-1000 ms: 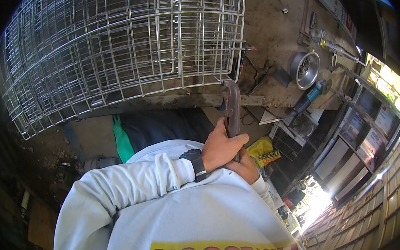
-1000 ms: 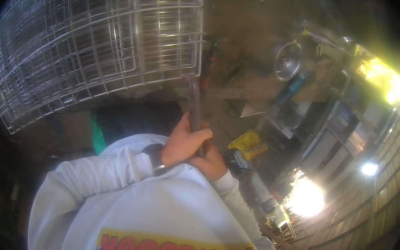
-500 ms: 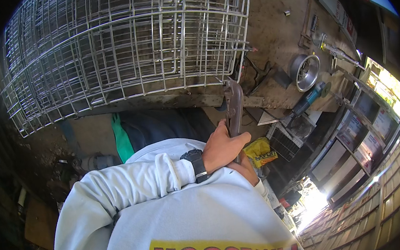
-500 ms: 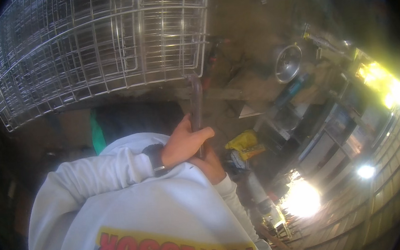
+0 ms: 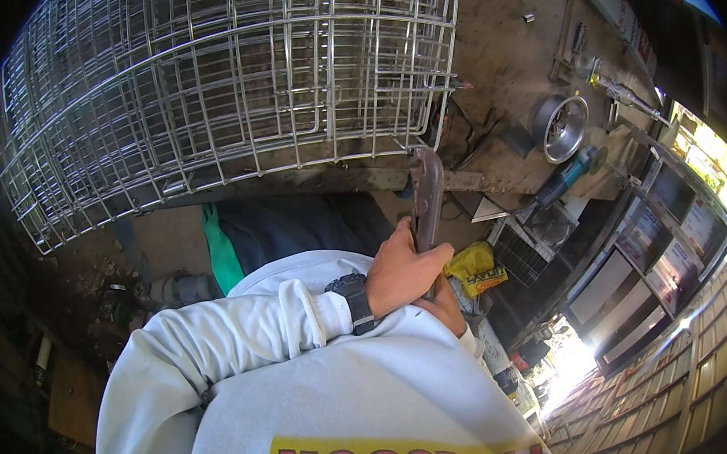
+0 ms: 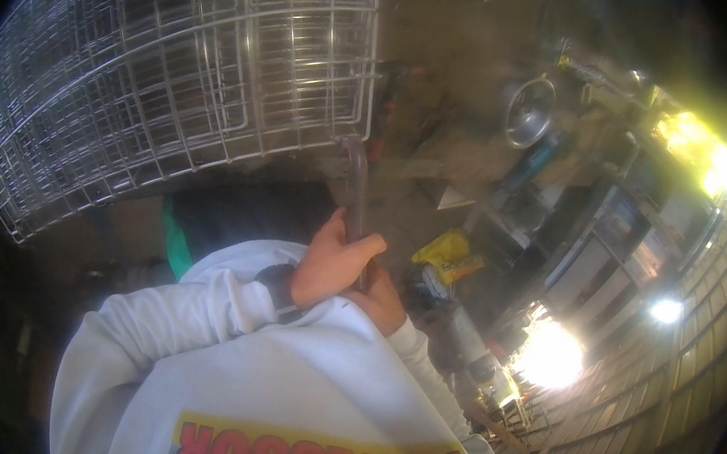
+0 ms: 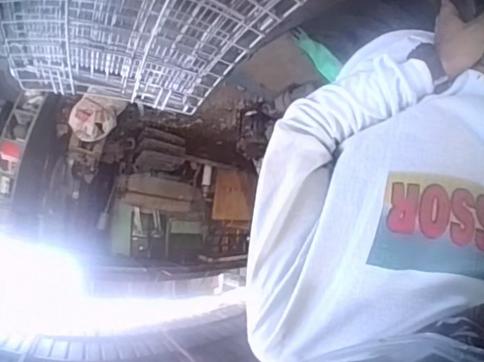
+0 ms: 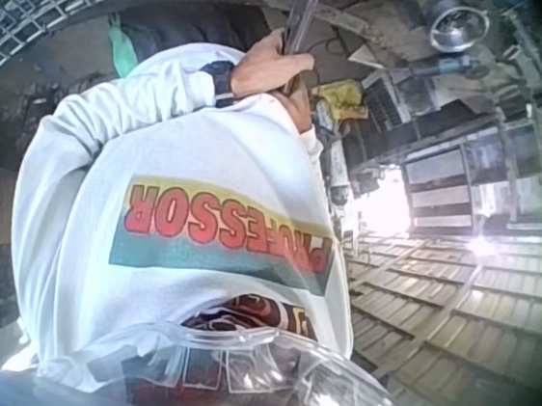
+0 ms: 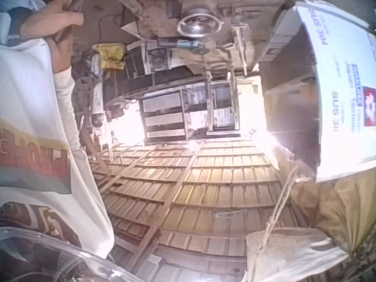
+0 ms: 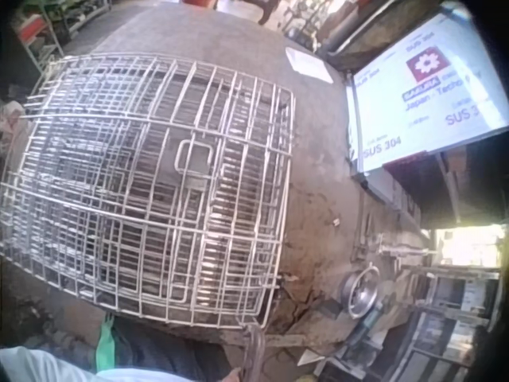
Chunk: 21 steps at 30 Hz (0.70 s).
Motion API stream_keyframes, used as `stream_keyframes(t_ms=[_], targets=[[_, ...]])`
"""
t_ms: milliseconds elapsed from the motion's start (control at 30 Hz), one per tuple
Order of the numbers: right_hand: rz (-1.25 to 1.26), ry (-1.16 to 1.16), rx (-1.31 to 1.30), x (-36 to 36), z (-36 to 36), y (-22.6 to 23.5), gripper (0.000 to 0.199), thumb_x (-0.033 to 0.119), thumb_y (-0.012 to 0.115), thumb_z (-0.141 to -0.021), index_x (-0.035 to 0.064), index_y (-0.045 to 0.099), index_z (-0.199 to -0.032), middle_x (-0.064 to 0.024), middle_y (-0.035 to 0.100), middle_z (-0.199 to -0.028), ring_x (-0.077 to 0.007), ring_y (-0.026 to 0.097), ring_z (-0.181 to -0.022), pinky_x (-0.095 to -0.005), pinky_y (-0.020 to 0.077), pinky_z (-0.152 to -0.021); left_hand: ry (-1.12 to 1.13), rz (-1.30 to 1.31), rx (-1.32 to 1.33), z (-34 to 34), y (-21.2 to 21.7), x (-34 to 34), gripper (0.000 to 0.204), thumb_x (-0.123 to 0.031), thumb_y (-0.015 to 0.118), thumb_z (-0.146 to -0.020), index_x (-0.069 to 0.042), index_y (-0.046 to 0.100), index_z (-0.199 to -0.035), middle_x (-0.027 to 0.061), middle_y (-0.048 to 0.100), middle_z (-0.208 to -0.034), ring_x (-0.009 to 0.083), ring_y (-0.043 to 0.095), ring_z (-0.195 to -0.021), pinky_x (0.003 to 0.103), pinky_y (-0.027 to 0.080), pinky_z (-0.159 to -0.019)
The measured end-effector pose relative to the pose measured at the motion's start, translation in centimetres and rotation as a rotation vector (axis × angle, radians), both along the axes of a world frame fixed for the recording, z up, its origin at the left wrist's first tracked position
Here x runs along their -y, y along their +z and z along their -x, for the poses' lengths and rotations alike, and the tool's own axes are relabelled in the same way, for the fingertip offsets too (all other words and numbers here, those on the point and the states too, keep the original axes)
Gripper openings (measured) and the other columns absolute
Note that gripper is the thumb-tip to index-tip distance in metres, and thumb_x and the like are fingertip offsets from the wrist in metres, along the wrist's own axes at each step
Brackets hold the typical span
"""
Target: The person assembles a metal wire cage by hand, using pliers to bend and secure the wire frame. They repeatedly adjust and tighten sections of the cage, ensuring the structure is stable.
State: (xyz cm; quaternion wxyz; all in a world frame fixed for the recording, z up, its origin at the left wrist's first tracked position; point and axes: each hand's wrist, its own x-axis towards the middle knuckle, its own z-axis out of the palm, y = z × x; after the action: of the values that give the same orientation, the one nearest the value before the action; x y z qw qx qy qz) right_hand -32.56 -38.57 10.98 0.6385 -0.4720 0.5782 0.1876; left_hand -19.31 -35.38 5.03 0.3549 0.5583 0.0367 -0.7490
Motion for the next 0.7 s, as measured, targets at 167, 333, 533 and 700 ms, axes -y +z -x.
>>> stream_keyframes(t_ms=[167, 333, 533, 700], targets=[[0.140, -0.001, -0.020, -2.3, 3.0, -3.5, 0.069, 0.022, 0.079, -0.082, -0.0043, 0.052, -0.139, -0.0225, 0.064, -0.130, -0.0339, 0.063, -0.122, -0.0397, 0.0478, -0.103, -0.012, 0.021, 0.010, 1.0, -1.1, -0.8, 0.060, -0.034, 0.067, -0.084, 0.006, 0.054, -0.127, 0.0305, 0.071, -0.104, 0.0421, 0.071, -0.100, 0.044, 0.053, -0.091], [0.193, 0.075, -0.039, -0.8, 0.9, -1.1, 0.053, 0.012, 0.071, -0.086, -0.0074, 0.055, -0.134, -0.0221, 0.067, -0.124, -0.0291, 0.065, -0.118, -0.0384, 0.0492, -0.100, -0.060, 0.028, -0.034, 0.6, -0.8, -0.5, 0.067, -0.036, 0.069, -0.084, 0.006, 0.048, -0.131, 0.0278, 0.070, -0.101, 0.0406, 0.071, -0.098, 0.042, 0.053, -0.090], [-0.020, 0.004, 0.074, 1.8, -0.9, 2.5, 0.063, 0.015, 0.066, -0.090, -0.0030, 0.041, -0.146, -0.0204, 0.051, -0.141, -0.0329, 0.055, -0.130, -0.0425, 0.0432, -0.109, -0.014, 0.056, -0.167, -0.5, 1.0, 0.4, 0.055, -0.029, 0.077, -0.090, 0.003, 0.053, -0.128, 0.0101, 0.062, -0.109, 0.0192, 0.061, -0.100, 0.034, 0.051, -0.089], [-0.252, -0.026, -0.026, 5.5, -3.2, 5.3, 0.053, 0.017, 0.061, -0.092, -0.0025, 0.049, -0.140, -0.0145, 0.060, -0.125, -0.0248, 0.057, -0.121, -0.0373, 0.0442, -0.103, 0.112, 0.070, -0.272, -0.4, 1.6, 1.4, 0.049, -0.031, 0.075, -0.094, 0.002, 0.055, -0.124, 0.0082, 0.062, -0.105, 0.0141, 0.059, -0.097, 0.030, 0.051, -0.083]])
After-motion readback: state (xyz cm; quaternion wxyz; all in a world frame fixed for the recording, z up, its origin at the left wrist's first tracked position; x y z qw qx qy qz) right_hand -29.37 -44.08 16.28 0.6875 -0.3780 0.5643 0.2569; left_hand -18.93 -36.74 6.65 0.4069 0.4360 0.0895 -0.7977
